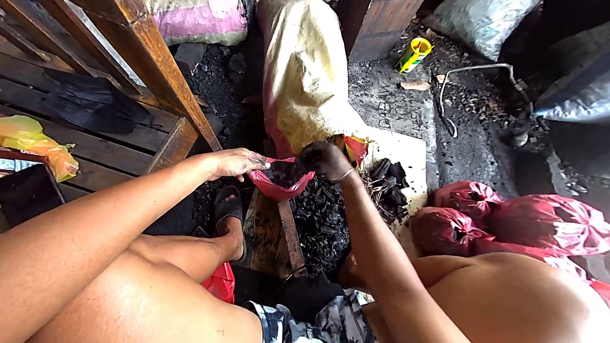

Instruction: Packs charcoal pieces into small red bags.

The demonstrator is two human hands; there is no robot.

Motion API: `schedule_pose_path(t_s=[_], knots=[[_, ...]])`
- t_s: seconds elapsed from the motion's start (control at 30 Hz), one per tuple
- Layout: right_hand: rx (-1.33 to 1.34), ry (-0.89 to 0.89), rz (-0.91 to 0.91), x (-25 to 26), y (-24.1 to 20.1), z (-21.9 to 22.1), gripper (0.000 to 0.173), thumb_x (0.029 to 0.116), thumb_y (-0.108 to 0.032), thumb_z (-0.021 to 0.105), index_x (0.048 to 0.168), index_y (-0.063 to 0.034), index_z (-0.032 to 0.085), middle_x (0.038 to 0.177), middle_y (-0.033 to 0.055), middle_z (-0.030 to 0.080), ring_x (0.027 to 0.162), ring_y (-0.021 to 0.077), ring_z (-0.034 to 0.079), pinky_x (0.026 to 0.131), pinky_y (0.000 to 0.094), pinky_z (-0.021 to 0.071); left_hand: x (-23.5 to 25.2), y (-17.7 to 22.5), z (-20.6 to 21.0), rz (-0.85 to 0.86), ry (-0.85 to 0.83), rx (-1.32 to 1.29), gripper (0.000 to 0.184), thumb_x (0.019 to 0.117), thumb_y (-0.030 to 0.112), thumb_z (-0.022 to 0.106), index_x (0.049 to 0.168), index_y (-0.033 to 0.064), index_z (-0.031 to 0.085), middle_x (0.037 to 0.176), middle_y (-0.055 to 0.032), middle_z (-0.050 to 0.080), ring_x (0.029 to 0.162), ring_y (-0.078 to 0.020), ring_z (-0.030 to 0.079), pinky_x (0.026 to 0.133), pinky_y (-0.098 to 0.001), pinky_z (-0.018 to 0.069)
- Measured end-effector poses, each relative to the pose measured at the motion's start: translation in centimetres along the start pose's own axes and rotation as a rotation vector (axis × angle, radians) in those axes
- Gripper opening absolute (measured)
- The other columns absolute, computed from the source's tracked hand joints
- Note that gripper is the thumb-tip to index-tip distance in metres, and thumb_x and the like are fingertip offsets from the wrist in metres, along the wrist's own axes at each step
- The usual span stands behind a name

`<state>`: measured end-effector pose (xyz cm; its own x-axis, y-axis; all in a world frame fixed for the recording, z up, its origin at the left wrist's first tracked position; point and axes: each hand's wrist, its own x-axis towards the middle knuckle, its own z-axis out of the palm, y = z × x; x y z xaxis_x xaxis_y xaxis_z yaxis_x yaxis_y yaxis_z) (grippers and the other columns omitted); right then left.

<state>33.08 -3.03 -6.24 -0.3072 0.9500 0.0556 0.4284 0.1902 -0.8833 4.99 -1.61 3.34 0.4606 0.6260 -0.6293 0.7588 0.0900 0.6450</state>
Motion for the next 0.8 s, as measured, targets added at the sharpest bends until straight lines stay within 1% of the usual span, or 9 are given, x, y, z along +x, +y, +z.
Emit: schedule_pose_path(t_s=[0.1, 0.17, 0.23, 0.37, 0.43, 0.5, 0.57, 0.67, 0.8], knots=[[-0.314, -0.083, -0.016, 0.9, 1.0, 6.8, 0.026, 0.0816, -0.009, 0.082, 0.106, -0.0066, 0.076, 0.108, 0.0179, 0.071, 0.099, 0.0349, 0.070, 0.090, 0.0598, 0.0570, -0.1, 0.5, 0.3, -0.006, -0.003, 0.000, 0.043, 0.1088, 0.032, 0.050, 0.143, 0.0075, 0.058, 0.138, -0.0138, 0.062, 0.120, -0.0252, 0.061, 0.094, -0.0467, 0.0505], [-0.402, -0.318, 0.058, 0.8, 1.7, 9.5, 0.024, 0.0884, -0.013, 0.076, 0.112, -0.0079, 0.076, 0.115, 0.0177, 0.073, 0.111, 0.0366, 0.068, 0.099, 0.0609, 0.0526, -0.1, 0.6, 0.4, -0.004, -0.010, 0.001, 0.042, 0.1088, 0.032, 0.050, 0.142, 0.0069, 0.059, 0.137, -0.0141, 0.062, 0.118, -0.0252, 0.061, 0.094, -0.0469, 0.0502], [-0.374, -0.437, 0.088, 0.4, 1.3, 9.7, 0.024, 0.0932, -0.011, 0.071, 0.116, -0.0063, 0.076, 0.120, 0.0182, 0.072, 0.116, 0.0365, 0.067, 0.105, 0.0587, 0.0492, 0.0, 0.5, 0.6, 0.001, -0.019, 0.018, 0.043, 0.1089, 0.033, 0.049, 0.141, 0.0071, 0.059, 0.134, -0.0141, 0.064, 0.114, -0.0241, 0.062, 0.092, -0.0455, 0.0505], [-0.247, -0.220, 0.037, -0.2, 0.1, 4.8, 0.027, 0.0960, -0.011, 0.068, 0.122, -0.0081, 0.075, 0.117, 0.0146, 0.075, 0.111, 0.0300, 0.071, 0.102, 0.0560, 0.0536, 0.1, -0.6, 0.5, 0.018, -0.005, 0.017, 0.040, 0.1091, 0.032, 0.049, 0.139, 0.0079, 0.061, 0.128, -0.0131, 0.067, 0.111, -0.0230, 0.064, 0.090, -0.0461, 0.0511], [-0.173, -0.057, 0.013, -0.6, 0.4, 0.5, 0.023, 0.0966, -0.009, 0.066, 0.118, -0.0046, 0.075, 0.110, 0.0116, 0.076, 0.102, 0.0224, 0.073, 0.097, 0.0488, 0.0577, 0.2, -1.3, 0.4, -0.005, 0.010, 0.010, 0.040, 0.1094, 0.032, 0.048, 0.139, 0.0080, 0.062, 0.124, -0.0138, 0.069, 0.107, -0.0234, 0.065, 0.088, -0.0457, 0.0514], [-0.137, 0.077, 0.084, -1.4, 2.2, -3.3, 0.019, 0.0972, -0.010, 0.066, 0.113, -0.0022, 0.074, 0.107, 0.0116, 0.075, 0.097, 0.0206, 0.073, 0.094, 0.0467, 0.0590, 0.1, -1.9, 0.0, -0.032, 0.011, 0.003, 0.040, 0.1098, 0.032, 0.047, 0.138, 0.0085, 0.062, 0.121, -0.0132, 0.069, 0.105, -0.0221, 0.065, 0.086, -0.0439, 0.0512], [-0.204, 0.170, 0.255, -2.5, 5.0, -5.6, 0.020, 0.0962, -0.014, 0.068, 0.112, -0.0028, 0.074, 0.107, 0.0144, 0.075, 0.100, 0.0273, 0.072, 0.095, 0.0546, 0.0556, -0.2, -2.2, -0.3, -0.045, 0.027, -0.005, 0.039, 0.1102, 0.032, 0.045, 0.136, 0.0087, 0.064, 0.113, -0.0111, 0.070, 0.096, -0.0181, 0.063, 0.080, -0.0390, 0.0497], [-0.323, 0.150, 0.567, -4.2, 9.6, -5.9, 0.028, 0.0966, -0.022, 0.070, 0.114, -0.0012, 0.073, 0.112, 0.0252, 0.071, 0.110, 0.0440, 0.067, 0.098, 0.0693, 0.0477, -1.1, -1.6, -0.8, -0.042, 0.051, -0.031, 0.039, 0.1107, 0.030, 0.043, 0.132, 0.0071, 0.066, 0.107, -0.0088, 0.068, 0.091, -0.0145, 0.061, 0.077, -0.0346, 0.0482], [-0.399, 0.102, 0.832, -5.8, 13.1, -1.2, 0.037, 0.0977, -0.022, 0.067, 0.130, -0.0045, 0.067, 0.126, 0.0285, 0.067, 0.119, 0.0485, 0.063, 0.098, 0.0704, 0.0474, -2.0, -1.5, -1.1, -0.053, 0.073, -0.061, 0.039, 0.1103, 0.031, 0.044, 0.132, 0.0082, 0.066, 0.110, -0.0084, 0.070, 0.090, -0.0132, 0.062, 0.075, -0.0323, 0.0479]])
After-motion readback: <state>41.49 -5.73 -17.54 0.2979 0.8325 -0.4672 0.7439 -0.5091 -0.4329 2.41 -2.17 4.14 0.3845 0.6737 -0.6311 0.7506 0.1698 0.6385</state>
